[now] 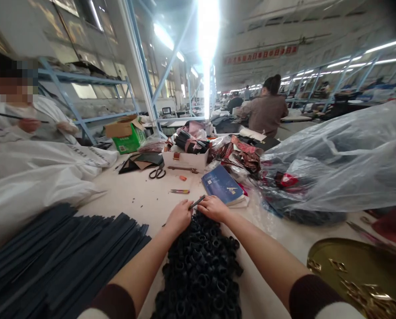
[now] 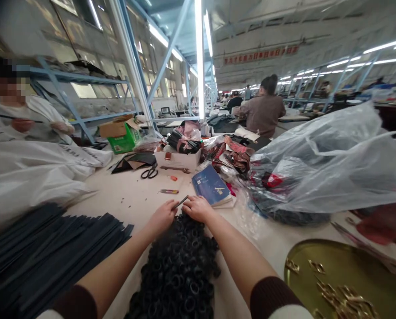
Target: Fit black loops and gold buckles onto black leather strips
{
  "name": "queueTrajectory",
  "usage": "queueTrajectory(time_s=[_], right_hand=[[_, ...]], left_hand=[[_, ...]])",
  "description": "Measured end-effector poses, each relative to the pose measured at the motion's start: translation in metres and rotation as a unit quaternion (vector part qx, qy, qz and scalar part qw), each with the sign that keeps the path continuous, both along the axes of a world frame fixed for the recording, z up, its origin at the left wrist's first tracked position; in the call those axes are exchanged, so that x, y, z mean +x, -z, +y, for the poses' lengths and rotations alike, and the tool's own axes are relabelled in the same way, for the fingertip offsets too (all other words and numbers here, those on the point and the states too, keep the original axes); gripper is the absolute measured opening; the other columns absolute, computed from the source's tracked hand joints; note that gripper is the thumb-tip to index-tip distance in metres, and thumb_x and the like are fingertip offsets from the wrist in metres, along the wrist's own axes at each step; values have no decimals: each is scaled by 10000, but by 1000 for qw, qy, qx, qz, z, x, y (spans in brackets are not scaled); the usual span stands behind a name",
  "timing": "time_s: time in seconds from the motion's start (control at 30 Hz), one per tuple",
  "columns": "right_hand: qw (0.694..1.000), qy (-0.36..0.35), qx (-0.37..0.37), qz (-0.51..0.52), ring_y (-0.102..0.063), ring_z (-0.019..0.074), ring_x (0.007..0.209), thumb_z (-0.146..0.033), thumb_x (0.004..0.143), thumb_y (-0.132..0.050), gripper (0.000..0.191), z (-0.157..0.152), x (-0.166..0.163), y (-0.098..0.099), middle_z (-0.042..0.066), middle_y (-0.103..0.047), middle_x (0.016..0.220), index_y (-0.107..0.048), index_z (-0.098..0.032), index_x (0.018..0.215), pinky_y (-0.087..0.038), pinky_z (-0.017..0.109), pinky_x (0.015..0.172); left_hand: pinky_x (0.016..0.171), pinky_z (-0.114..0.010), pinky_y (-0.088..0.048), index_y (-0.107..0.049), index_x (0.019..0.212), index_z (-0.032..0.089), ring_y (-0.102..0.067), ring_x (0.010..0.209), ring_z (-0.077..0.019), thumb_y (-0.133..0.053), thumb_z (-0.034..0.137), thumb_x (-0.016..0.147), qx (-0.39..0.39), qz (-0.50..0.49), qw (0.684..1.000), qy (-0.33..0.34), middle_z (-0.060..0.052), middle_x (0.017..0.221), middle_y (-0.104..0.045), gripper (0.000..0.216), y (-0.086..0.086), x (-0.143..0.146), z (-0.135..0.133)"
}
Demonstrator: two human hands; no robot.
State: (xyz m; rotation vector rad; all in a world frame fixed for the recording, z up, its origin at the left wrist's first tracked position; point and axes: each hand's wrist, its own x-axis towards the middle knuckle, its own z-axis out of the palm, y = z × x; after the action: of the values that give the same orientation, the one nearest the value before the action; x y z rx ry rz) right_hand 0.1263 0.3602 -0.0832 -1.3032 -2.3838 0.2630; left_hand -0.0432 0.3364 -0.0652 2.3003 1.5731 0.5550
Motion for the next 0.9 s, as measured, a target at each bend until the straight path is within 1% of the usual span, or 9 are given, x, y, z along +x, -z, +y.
queueTrajectory(time_s=[0.07,0.13,0.27,0.43,0.57,0.63,0.77,0.83,0.9], right_hand=[[1000,-17,-16,-10,-489,179,1090,-335,865,-371,297,-4,6,5,34,-585,1154,-636,-275,985,-277,387,956],[999,-24,-32,-9,-485,163,1088,-308,877,-336,317,-18,15,9,12,-578,1168,-608,-294,1038,-252,393,967],[999,-3,-52,10,-456,168,1118,-299,885,-299,351,-60,35,11,4,-525,1239,-559,-295,1121,-266,390,955],[989,97,-63,95,-472,176,1104,-268,865,-337,335,-108,41,11,9,-559,1200,-606,-279,1063,-302,352,935],[977,174,-54,111,-491,178,1084,-237,856,-339,338,-135,38,8,20,-569,1189,-596,-261,1076,-314,354,931],[970,207,-52,112,-497,187,1078,-233,854,-338,338,-146,39,5,29,-574,1182,-596,-257,1072,-318,375,929],[966,221,-64,115,-510,190,1068,-263,862,-331,348,-175,50,-6,50,-590,1159,-588,-234,1094,-343,377,921],[969,209,-61,113,-467,213,1120,-305,857,-350,374,-202,56,-13,85,-543,1217,-545,-193,1156,-314,402,953],[980,173,-28,97,-375,253,1199,-363,830,-405,451,-235,57,-19,111,-450,1306,-470,-166,1230,-234,455,1002]], left_hand=[[1005,-310,-291,-550,1132,160,-441,1144,-188,-387,226,815,-18,-1,999,39,-76,1194,-545,363,13,8,14],[1006,-296,-292,-556,1128,181,-453,1132,-176,-392,241,818,-36,-7,996,87,-48,1181,-562,356,21,15,14],[979,-236,-322,-543,1138,241,-489,1082,-129,-369,252,842,-61,-23,983,172,21,1168,-575,343,19,27,-7],[945,-245,-361,-558,1115,237,-513,1061,-138,-358,280,853,-80,-4,972,223,15,1153,-589,332,13,43,-27],[913,-248,-391,-569,1098,251,-543,1026,-140,-360,301,854,-79,27,963,257,17,1126,-607,325,12,60,-36],[898,-253,-401,-589,1064,245,-559,997,-147,-389,291,839,-68,42,960,269,9,1085,-628,305,5,70,-41],[925,-297,-377,-586,1058,202,-548,1000,-176,-402,269,825,-28,57,970,235,-41,1067,-623,304,-28,74,-61],[936,-312,-368,-546,1109,201,-536,1016,-177,-367,260,837,-6,59,981,184,-52,1099,-601,331,-47,53,-85],[930,-324,-381,-519,1134,210,-532,1020,-178,-355,240,832,34,65,991,109,-49,1111,-591,345,-57,18,-121]])
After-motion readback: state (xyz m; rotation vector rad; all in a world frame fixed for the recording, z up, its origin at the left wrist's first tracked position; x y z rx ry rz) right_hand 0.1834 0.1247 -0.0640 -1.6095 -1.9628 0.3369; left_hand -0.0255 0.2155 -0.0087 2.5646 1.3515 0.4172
